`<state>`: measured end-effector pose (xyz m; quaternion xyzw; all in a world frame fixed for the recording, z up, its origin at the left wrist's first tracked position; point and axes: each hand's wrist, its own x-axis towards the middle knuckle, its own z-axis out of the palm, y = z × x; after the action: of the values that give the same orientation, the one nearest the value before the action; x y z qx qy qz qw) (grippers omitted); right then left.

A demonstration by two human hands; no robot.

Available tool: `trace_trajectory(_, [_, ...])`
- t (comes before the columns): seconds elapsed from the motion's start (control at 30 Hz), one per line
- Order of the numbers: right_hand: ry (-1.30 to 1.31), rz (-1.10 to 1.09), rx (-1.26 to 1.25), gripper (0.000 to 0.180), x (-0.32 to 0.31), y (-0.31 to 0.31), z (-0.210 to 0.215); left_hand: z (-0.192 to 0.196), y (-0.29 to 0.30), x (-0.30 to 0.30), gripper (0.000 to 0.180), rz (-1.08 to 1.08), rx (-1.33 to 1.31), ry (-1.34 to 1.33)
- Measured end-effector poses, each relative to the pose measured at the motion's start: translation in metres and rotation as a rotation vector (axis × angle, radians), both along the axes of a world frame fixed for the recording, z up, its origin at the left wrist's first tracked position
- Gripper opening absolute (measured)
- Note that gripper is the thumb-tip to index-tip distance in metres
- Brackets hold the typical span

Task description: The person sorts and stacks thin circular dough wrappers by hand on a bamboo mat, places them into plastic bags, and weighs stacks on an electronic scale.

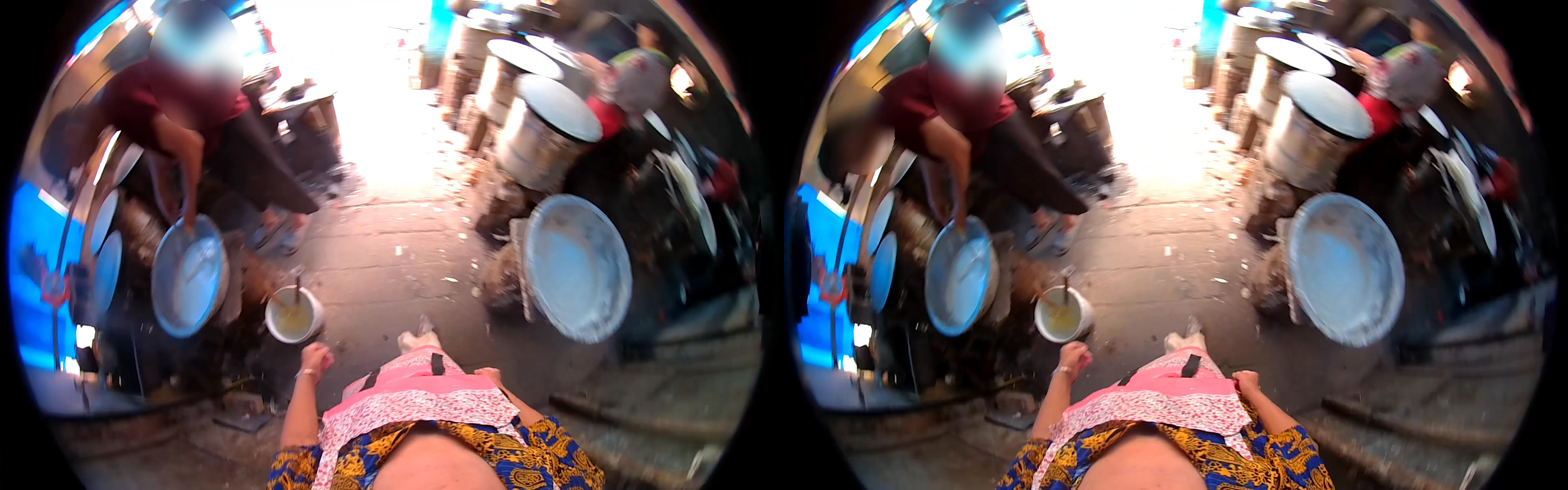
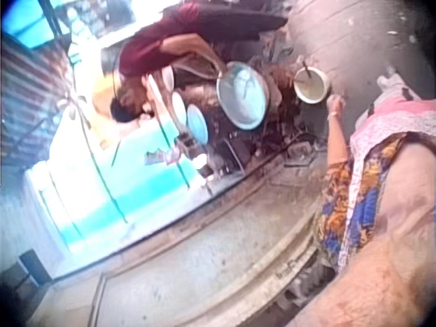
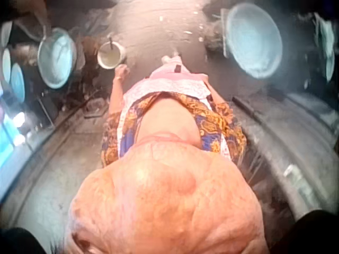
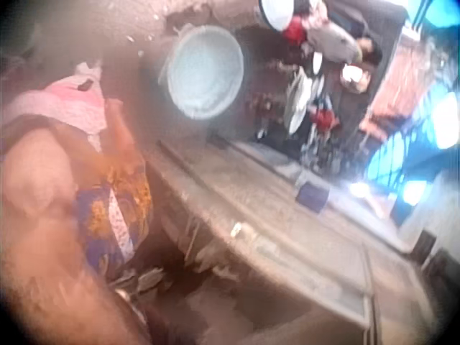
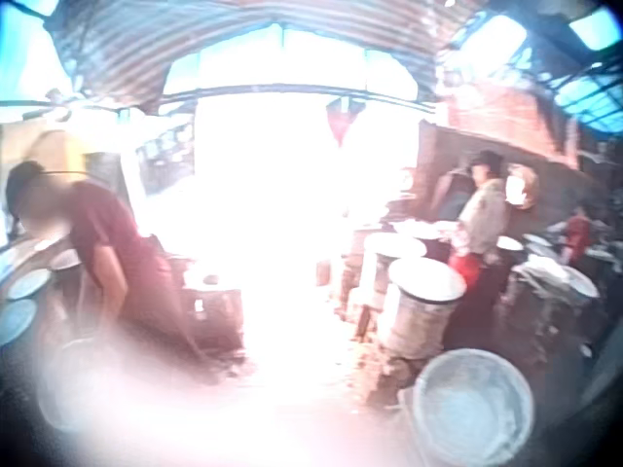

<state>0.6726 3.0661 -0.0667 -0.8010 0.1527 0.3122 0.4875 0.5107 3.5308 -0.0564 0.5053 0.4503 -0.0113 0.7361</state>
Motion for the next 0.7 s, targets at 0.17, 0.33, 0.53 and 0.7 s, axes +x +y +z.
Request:
trace_trajectory(0.17, [-0.061,0.35,0.012,0.014,0.104,0.095,-0.02,0.011,0.031,0.021,0.004,0.102,0.072,0.136])
trace_trajectory(0.33, [0.036,0.277,0.165,0.01,0.213,0.183,0.027,-0.013,0.048,0.005,0.007,0.014,0.307,0.447])
trace_trajectory(0.53, [0.312,0.216,0.259,0.01,0.307,0.236,-0.007,0.007,0.039,0.039,0.008,0.258,0.164,0.478])
trace_trajectory(0.7, [0.436,0.172,0.123,0.008,0.351,0.275,0.003,-0.038,0.06,0.071,0.008,0.111,0.214,0.365])
